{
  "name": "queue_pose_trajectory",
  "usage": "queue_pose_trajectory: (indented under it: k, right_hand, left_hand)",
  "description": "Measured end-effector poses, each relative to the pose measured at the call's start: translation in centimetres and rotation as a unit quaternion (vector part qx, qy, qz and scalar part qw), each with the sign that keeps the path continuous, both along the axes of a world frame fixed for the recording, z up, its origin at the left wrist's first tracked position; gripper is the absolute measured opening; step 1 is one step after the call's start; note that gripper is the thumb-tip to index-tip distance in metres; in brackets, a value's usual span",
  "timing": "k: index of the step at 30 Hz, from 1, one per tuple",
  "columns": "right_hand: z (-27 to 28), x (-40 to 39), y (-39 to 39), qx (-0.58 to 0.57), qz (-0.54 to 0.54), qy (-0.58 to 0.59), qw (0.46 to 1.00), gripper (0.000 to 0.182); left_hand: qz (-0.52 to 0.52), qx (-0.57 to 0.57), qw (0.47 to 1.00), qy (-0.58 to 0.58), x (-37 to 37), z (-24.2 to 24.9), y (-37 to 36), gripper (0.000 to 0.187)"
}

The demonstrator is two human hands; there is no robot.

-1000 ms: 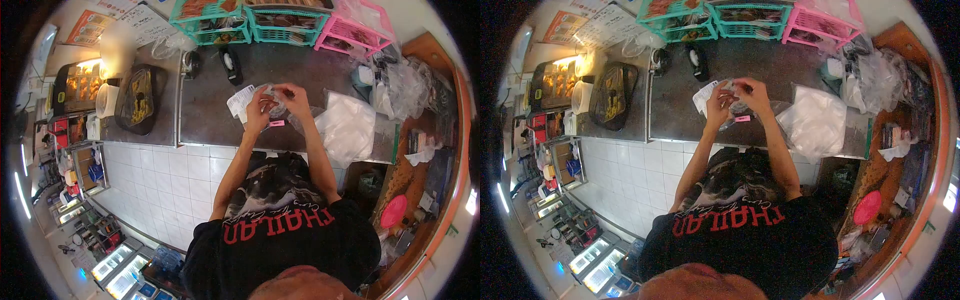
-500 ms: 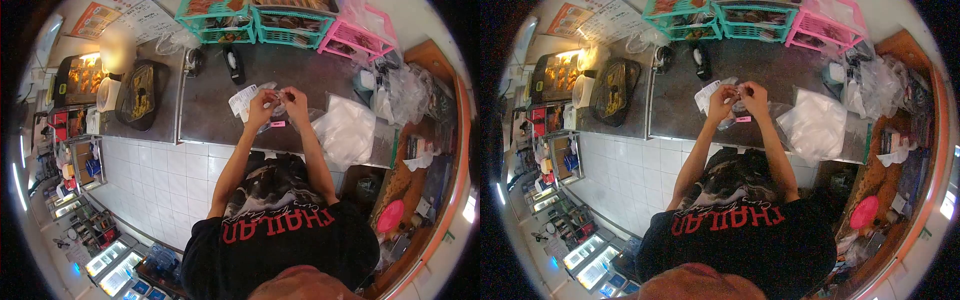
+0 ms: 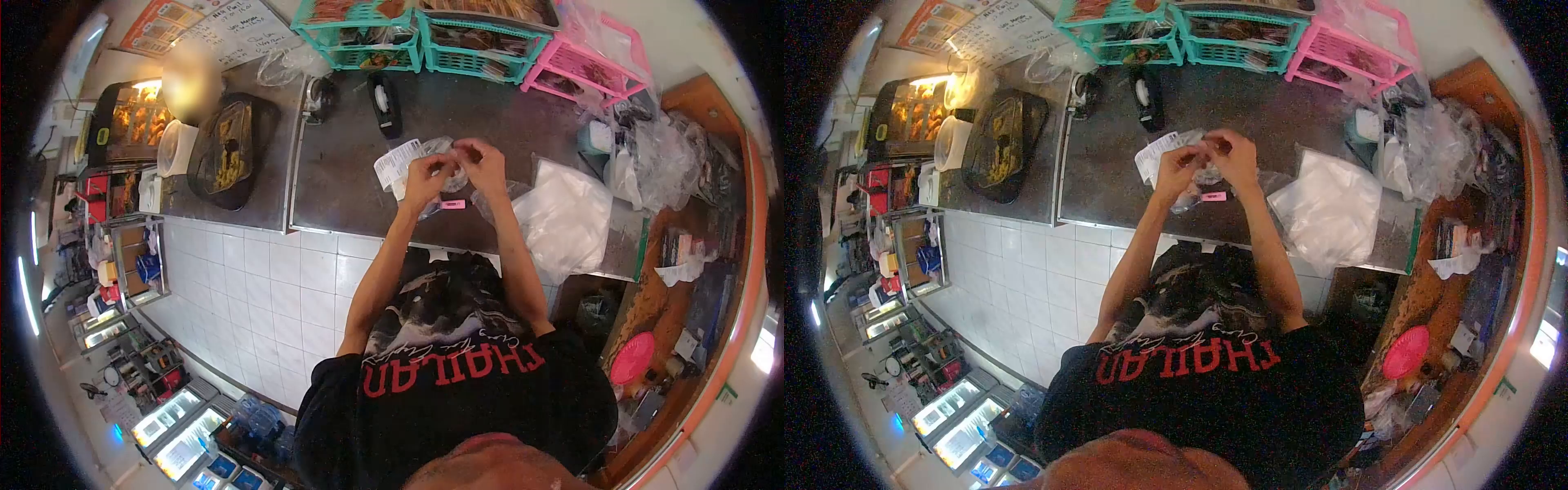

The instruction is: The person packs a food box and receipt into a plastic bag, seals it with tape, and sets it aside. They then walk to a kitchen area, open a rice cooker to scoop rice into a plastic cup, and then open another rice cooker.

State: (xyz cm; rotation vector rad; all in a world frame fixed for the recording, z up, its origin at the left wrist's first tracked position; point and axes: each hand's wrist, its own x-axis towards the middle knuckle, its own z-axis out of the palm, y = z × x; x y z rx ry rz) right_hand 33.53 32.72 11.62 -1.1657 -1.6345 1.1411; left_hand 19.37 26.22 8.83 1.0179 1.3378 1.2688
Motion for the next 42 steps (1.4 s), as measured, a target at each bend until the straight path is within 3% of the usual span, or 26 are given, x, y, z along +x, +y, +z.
queue_pose_trajectory:
  k: [2,5,8,12,18,20,23,27,33,35,39,42]
  right_hand:
    - [-0.3,0.3,-0.2,-0.018,0.01,-0.035,0.999,0.012]
    - [0.7,0.3,-1.1,-0.16,0.0,0.02,0.987,0.011]
    - [-1.6,0.3,-1.3,-0.192,0.045,0.124,0.972,0.009]
    - [-1.9,0.6,-0.7,-0.119,0.063,0.096,0.986,0.016]
    - [-3.3,0.1,0.5,0.009,0.118,0.058,0.991,0.024]
    - [-3.7,-0.2,0.6,0.113,0.125,-0.011,0.986,0.03]
    - [-4.4,-1.3,-0.2,0.178,0.105,-0.035,0.978,0.035]
    - [-4.9,-2.3,-1.1,0.172,0.072,-0.083,0.979,0.032]
    - [-4.5,-2.3,-1.4,0.066,0.022,-0.001,0.998,0.02]
    - [-4.2,-1.3,-1.0,-0.028,0.049,0.061,0.997,0.019]
    - [-3.4,-0.1,-0.8,-0.244,0.082,0.279,0.925,0.018]
    - [-5.3,-0.5,-0.1,-0.313,-0.028,0.34,0.886,0.015]
  left_hand:
    - [0.031,-0.03,0.999,0.001,0.0,0.5,0.1,0.014]
    - [0.066,-0.006,0.998,0.01,0.3,0.6,0.4,0.013]
    - [0.076,0.043,0.995,0.043,0.2,0.3,0.7,0.011]
    - [0.072,0.117,0.976,0.17,0.3,0.8,0.7,0.014]
    - [0.061,0.146,0.961,0.228,0.5,2.3,0.4,0.019]
    - [0.088,0.135,0.967,0.197,0.5,1.3,0.3,0.023]
    - [0.097,0.129,0.969,0.186,0.7,0.2,0.1,0.024]
    - [0.085,0.122,0.98,0.129,0.5,-0.9,-0.1,0.022]
    - [0.066,0.084,0.994,0.023,0.0,-1.6,0.0,0.009]
    - [0.077,0.101,0.991,0.033,-0.3,-1.7,0.1,0.007]
    - [0.096,0.104,0.989,-0.03,-0.2,-1.6,0.6,0.008]
    - [0.085,0.179,0.971,0.131,0.0,-0.9,0.6,0.009]
